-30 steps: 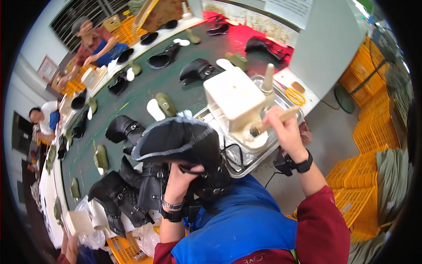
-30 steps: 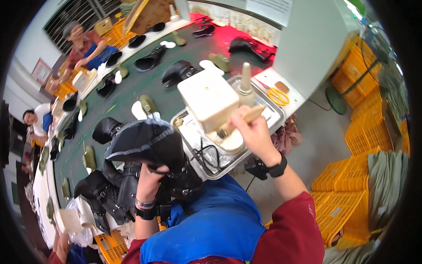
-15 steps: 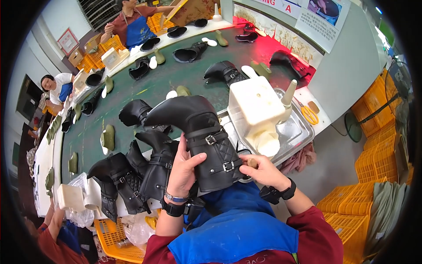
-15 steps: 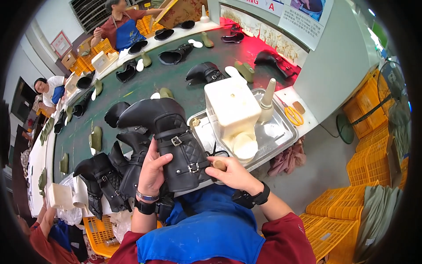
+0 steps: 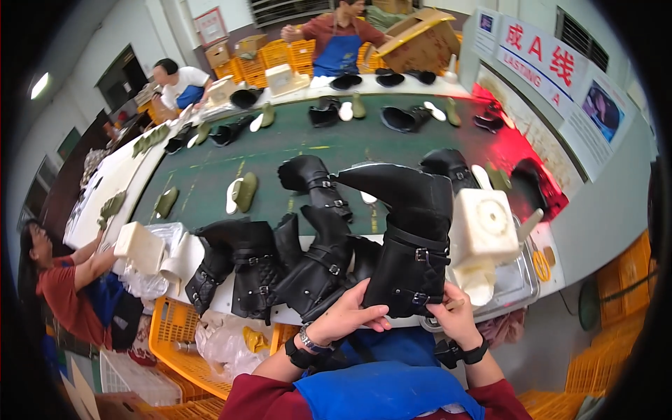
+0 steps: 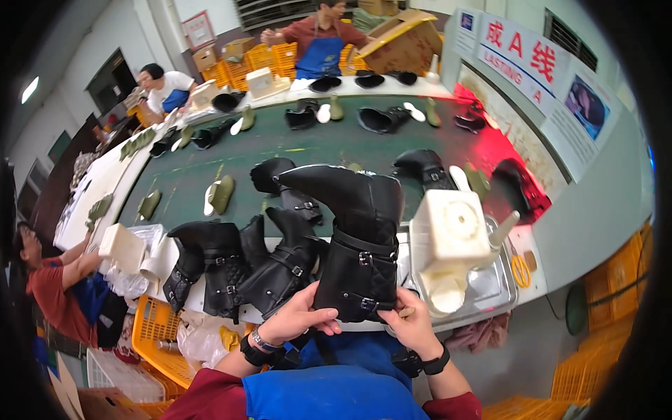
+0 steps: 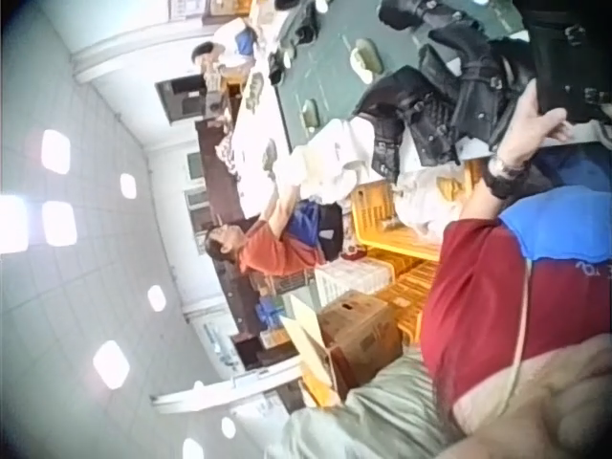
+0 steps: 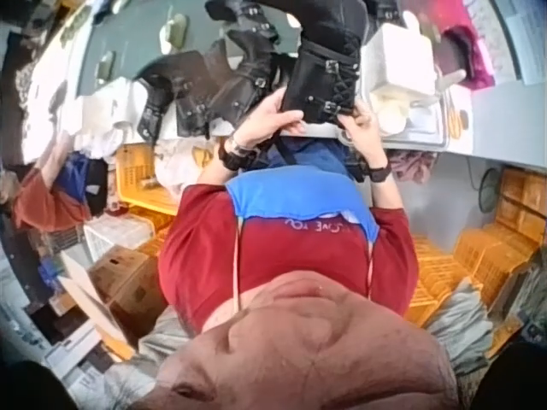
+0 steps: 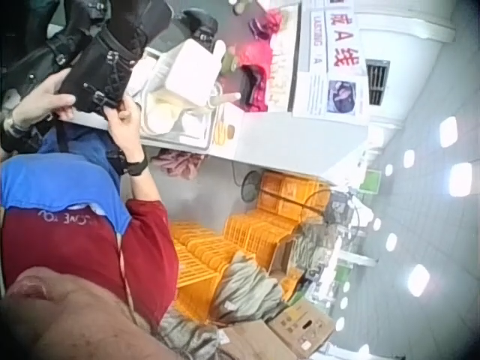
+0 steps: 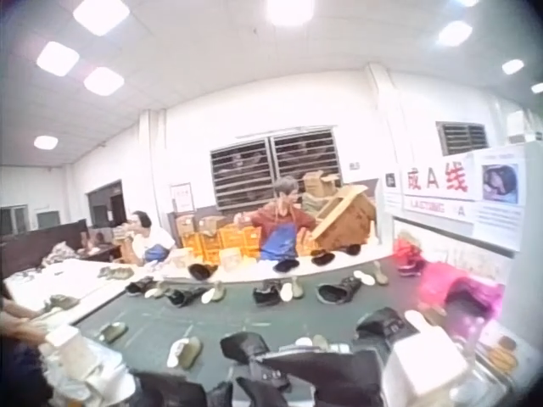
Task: The recorder uses a brush to apply white adhesive/glue to the upper edges and inside seams of several black boots at a factory workstation.
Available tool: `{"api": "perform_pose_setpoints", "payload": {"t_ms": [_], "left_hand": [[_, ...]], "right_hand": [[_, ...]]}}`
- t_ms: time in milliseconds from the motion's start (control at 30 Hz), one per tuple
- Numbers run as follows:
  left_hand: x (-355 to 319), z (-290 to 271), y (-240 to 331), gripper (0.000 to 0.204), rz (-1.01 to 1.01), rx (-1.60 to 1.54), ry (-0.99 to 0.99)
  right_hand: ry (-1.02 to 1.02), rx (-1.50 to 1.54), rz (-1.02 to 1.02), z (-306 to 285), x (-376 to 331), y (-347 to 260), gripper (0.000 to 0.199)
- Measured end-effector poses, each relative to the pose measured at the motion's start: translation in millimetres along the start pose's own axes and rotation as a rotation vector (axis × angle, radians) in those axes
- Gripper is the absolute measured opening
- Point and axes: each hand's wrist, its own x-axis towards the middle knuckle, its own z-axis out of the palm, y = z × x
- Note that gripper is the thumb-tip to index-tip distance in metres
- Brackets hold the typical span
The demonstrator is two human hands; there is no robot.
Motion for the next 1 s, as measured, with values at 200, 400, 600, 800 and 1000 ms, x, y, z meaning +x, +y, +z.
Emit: {"api": "perform_pose_setpoints", "payload": {"t_ms": [200, 400, 600, 800, 1000], "left_hand": [[-51.5, -19.9, 37.6, 0.031, 0.229, 0.261, 0.338], [-135.8, -78.4, 74.0, 0.016, 0.526, 0.265, 0.782], [-208.6, -176.6, 117.6, 0.011, 0.759, 0.236, 1.009], [-235.1, -291.0, 150.5, 0.004, 0.701, -0.015, 1.108], [-182.8, -426.9, 174.7, 0.005, 0.602, -0.166, 0.81]], "right_hand": [[0.009, -0.249, 0.017, 14.7, 10.6, -13.3, 0.041], [0.129, -0.18, -0.043, 1.7, 3.1, -4.1, 0.029], [0.2, -0.268, 0.068, 2.1, 0.4, -6.1, 0.023], [0.142, -0.339, 0.107, 18.9, 6.6, -4.9, 0.02], [0.287, -0.363, 0.149, 33.5, -2.4, 1.4, 0.017]]}}
